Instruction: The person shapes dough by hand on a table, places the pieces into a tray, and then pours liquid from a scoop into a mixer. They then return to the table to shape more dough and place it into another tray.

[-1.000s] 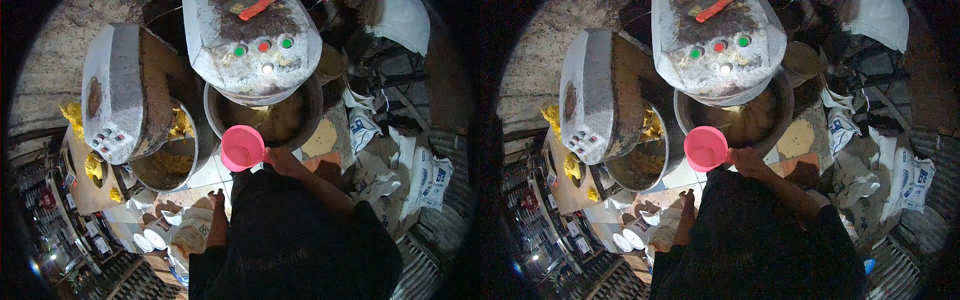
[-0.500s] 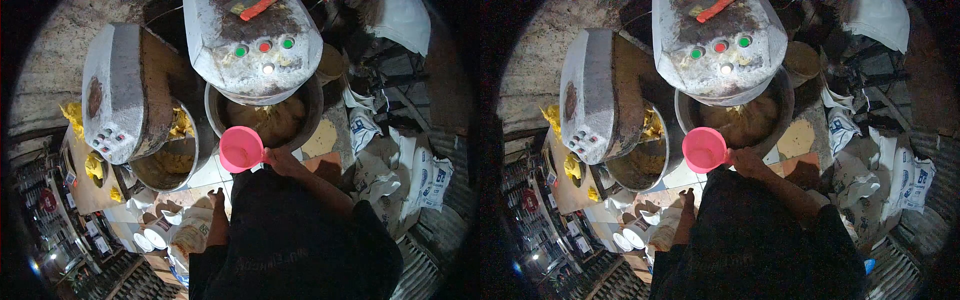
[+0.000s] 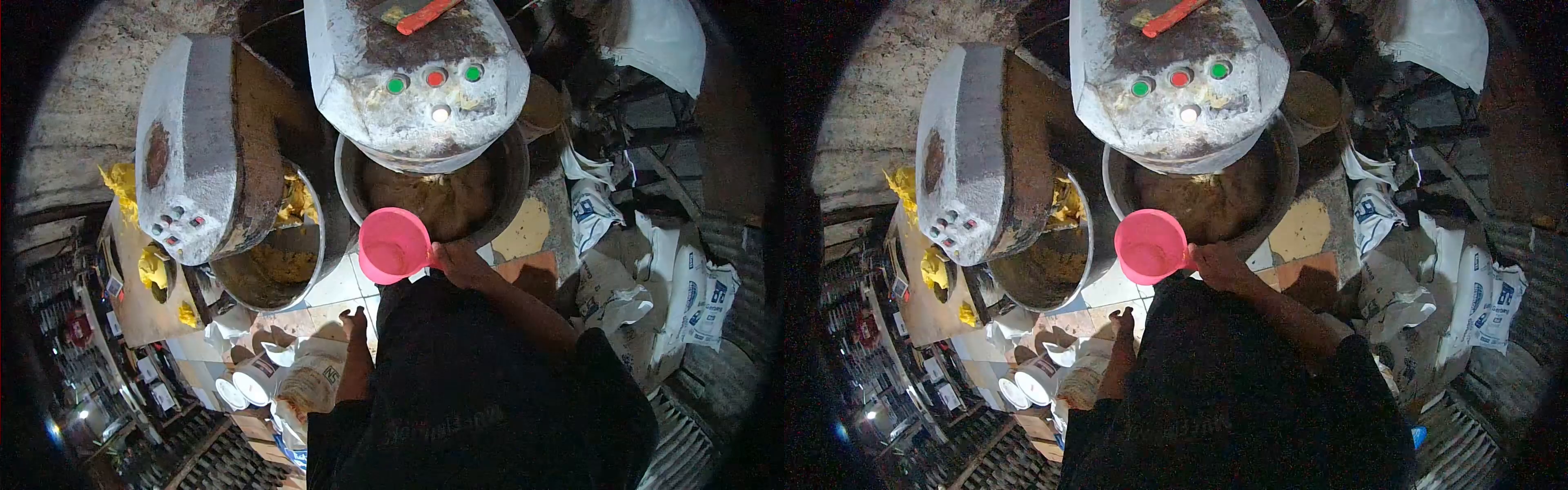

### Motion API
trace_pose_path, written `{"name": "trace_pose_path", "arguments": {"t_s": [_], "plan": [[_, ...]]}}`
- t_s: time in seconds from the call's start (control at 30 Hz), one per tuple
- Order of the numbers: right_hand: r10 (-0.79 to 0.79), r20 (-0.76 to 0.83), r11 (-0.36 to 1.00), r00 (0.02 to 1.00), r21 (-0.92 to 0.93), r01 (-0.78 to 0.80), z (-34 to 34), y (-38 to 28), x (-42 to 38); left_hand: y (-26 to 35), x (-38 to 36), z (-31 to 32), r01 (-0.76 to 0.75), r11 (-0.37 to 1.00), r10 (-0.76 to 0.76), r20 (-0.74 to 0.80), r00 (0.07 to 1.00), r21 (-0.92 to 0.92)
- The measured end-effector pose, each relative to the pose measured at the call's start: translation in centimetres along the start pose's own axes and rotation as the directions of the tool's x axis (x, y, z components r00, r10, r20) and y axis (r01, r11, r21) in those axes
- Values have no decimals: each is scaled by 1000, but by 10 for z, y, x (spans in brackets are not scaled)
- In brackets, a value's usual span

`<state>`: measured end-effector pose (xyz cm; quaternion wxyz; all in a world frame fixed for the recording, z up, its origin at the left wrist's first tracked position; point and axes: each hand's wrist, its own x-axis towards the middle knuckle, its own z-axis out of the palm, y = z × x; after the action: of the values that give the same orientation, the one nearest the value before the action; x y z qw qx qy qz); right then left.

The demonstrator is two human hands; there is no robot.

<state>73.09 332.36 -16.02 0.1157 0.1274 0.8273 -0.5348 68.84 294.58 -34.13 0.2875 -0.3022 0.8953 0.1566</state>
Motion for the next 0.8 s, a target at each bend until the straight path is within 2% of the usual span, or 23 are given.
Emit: {"name": "trace_pose_path", "arguments": {"t_s": [0.07, 0.13, 0.2, 0.27, 0.3, 0.37, 0.4, 0.47, 0.5, 0.53, 0.6, 0.7, 0.77, 0.8], "plan": [[22, 24, 1000, 999, -2, -22, -3, -5, -1, -6, 5, 4, -11, 999, 12, 12, 1000, -47], [-73, -33, 996, 997, -56, 71, 5, 6, 2, -13, 13, 8, -18, 996, 20, 24, 1000, -82], [-72, -38, 997, 997, -43, 70, 4, 5, 2, -13, 14, 9, -22, 994, 26, 35, 999, -106], [23, 10, 999, 1000, 37, -24, -4, -7, 0, -7, 9, 5, -29, 996, 31, 19, 999, -86], [6, -6, 1000, 1000, 30, -5, -4, -8, 0, -4, 5, 3, -32, 997, 33, 12, 999, -76], [-31, -36, 999, 999, 14, 32, -5, -9, 1, -25, 29, 19, -128, 984, 130, 8, 991, -126], [-44, -27, 998, 999, -48, 43, -5, -9, 2, -33, 37, 25, -175, 973, 178, 4, 984, -151], [-69, -3, 983, 998, -170, 68, -3, -5, 3, -11, 12, 7, -110, 991, 110, -5, 994, -76], [-184, -57, 959, 981, -228, 166, 0, 0, 3, -4, 2, 1, -74, 996, 74, -11, 997, -39], [-297, -103, 922, 949, -289, 258, 4, 5, 1, -7, 2, 1, -82, 993, 81, -11, 997, -83], [-326, -117, 906, 938, -323, 275, 7, 8, 1, -9, -3, -4, -95, 980, 95, -14, 995, -175], [-72, -28, 975, 997, -214, 64, 0, -9, 5, -15, 3, -10, -59, 992, 58, -10, 998, -115], [89, 51, 991, 995, -104, -83, -12, -36, 10, -21, 7, -13, -63, 985, 61, -14, 998, -159], [-26, 26, 988, 999, -152, 29, -12, -39, 14, -25, 11, -13, -48, 983, 46, -18, 999, -180]]}}
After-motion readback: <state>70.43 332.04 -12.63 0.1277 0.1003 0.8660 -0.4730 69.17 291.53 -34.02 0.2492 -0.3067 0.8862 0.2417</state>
